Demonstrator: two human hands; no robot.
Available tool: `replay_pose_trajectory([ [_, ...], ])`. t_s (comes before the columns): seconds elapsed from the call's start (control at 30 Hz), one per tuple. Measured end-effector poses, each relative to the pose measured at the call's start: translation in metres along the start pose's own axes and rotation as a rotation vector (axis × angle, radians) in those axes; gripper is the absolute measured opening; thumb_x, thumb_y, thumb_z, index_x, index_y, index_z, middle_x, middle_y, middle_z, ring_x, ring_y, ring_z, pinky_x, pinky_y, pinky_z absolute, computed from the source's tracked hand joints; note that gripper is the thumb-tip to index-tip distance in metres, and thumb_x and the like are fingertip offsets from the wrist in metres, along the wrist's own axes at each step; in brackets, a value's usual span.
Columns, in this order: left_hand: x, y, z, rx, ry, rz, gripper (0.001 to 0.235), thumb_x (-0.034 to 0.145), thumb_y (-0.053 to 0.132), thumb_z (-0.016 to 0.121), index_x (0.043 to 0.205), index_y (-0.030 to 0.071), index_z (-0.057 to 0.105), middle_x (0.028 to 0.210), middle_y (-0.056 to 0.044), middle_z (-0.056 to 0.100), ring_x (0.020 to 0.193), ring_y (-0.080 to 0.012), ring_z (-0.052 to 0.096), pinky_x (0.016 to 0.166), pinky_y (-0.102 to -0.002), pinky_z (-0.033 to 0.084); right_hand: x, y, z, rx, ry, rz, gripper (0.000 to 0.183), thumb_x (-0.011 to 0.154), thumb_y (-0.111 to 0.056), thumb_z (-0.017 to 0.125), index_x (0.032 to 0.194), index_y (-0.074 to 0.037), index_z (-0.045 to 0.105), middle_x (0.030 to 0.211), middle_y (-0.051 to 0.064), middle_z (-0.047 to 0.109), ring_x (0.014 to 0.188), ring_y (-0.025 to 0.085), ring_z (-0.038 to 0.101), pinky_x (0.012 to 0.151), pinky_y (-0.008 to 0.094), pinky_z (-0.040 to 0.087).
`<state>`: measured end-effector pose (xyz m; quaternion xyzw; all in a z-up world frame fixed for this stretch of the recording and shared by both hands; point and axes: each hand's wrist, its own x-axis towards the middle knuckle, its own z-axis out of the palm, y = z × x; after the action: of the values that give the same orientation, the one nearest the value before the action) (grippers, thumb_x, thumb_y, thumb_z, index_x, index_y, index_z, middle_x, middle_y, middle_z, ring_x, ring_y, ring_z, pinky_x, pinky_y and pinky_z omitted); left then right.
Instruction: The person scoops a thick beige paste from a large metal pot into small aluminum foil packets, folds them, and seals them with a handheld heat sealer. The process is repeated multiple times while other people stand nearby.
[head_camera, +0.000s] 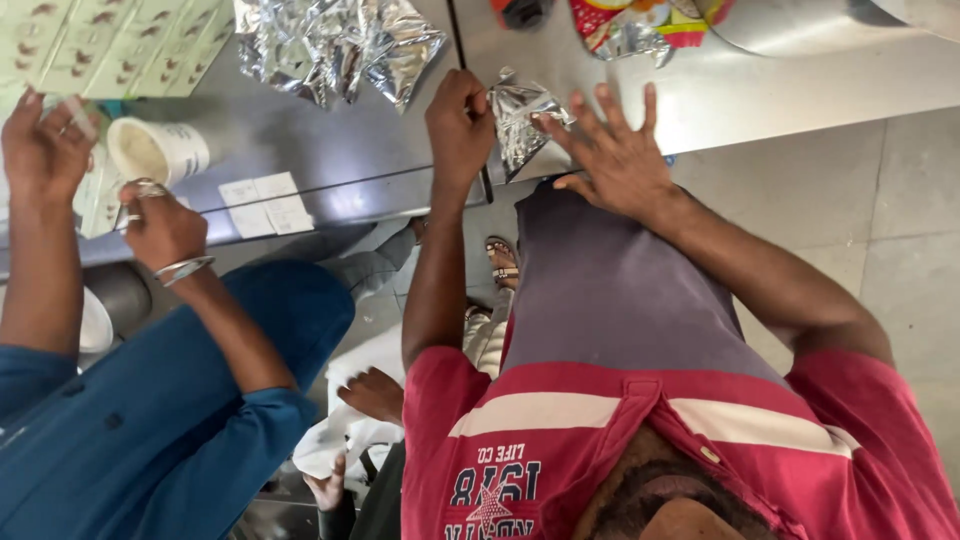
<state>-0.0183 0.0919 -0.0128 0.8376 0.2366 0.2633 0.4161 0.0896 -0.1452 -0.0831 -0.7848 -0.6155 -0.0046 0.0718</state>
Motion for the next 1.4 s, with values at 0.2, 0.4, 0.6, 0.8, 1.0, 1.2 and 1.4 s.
replay_pose_trajectory([
  [0.2,-0.002,0.005,0.000,-0.023,0.014,-0.036,0.024,0.078,-0.016,0.060,0.082,0.004,0.047,0.075,-0.008,0.045,0.061,-0.0192,0.043,0.056,-0.033,0.037,0.031,-0.009,0.006,0.075,-0.007,-0.103,0.093,0.103,-0.079,0.048,0.178,-0.028,0.028,0.182,0.009,0.000,0.166,0.030,-0.010,0.121,0.074,-0.008],
  [0.4,0.000,-0.001,0.004,-0.024,0.020,-0.039,0.025,0.077,-0.016,0.061,0.081,0.004,0.045,0.075,-0.008,0.044,0.061,-0.0185,0.042,0.056,-0.033,0.037,0.037,-0.001,0.006,0.009,-0.090,0.018,0.096,0.102,-0.083,0.036,0.176,-0.023,0.030,0.181,0.012,0.003,0.164,0.032,-0.007,0.118,0.075,-0.008],
  [0.6,0.001,0.000,-0.002,-0.018,-0.003,-0.054,0.025,0.076,-0.017,0.059,0.080,0.004,0.045,0.075,-0.007,0.045,0.062,-0.0178,0.042,0.056,-0.033,0.036,-0.007,0.019,-0.003,-0.258,0.005,0.242,0.099,0.103,-0.089,0.021,0.175,-0.023,0.032,0.180,0.016,-0.005,0.164,0.038,-0.014,0.117,0.073,-0.012],
  [0.8,0.002,0.000,0.000,-0.042,-0.007,-0.061,0.026,0.076,-0.018,0.060,0.080,0.004,0.045,0.075,-0.006,0.045,0.063,-0.0166,0.042,0.056,-0.031,0.037,-0.097,0.065,-0.038,-0.211,0.652,0.702,0.107,0.088,-0.092,0.007,0.171,-0.025,-0.001,0.162,0.016,-0.043,0.148,0.037,-0.043,0.112,0.070,-0.026],
  [1.0,0.004,-0.004,-0.001,-0.011,-0.018,-0.058,0.027,0.076,-0.018,0.061,0.080,0.004,0.046,0.075,-0.006,0.045,0.062,-0.0161,0.043,0.055,-0.031,0.037,-0.091,0.086,-0.045,-0.388,0.325,0.794,0.088,0.103,-0.078,0.008,0.171,-0.024,0.018,0.162,0.031,-0.026,0.146,0.053,-0.031,0.112,0.075,-0.017],
  [1.2,0.006,-0.013,-0.002,-0.024,-0.019,0.014,0.027,0.075,-0.017,0.061,0.081,0.003,0.044,0.076,-0.008,0.044,0.063,-0.0186,0.042,0.057,-0.033,0.038,-0.016,0.009,-0.040,0.330,-0.039,0.219,0.074,0.105,-0.069,0.053,0.168,-0.032,0.040,0.169,0.036,0.032,0.156,0.058,0.022,0.106,0.088,0.001],
  [1.4,0.010,-0.014,0.003,-0.055,0.000,0.004,0.027,0.077,-0.016,0.062,0.081,0.003,0.044,0.075,-0.007,0.044,0.062,-0.0181,0.041,0.057,-0.033,0.037,0.052,-0.020,-0.024,0.247,-0.024,-0.099,0.091,0.101,-0.069,0.066,0.172,-0.020,0.038,0.180,0.023,0.006,0.163,0.042,-0.006,0.116,0.081,-0.003],
])
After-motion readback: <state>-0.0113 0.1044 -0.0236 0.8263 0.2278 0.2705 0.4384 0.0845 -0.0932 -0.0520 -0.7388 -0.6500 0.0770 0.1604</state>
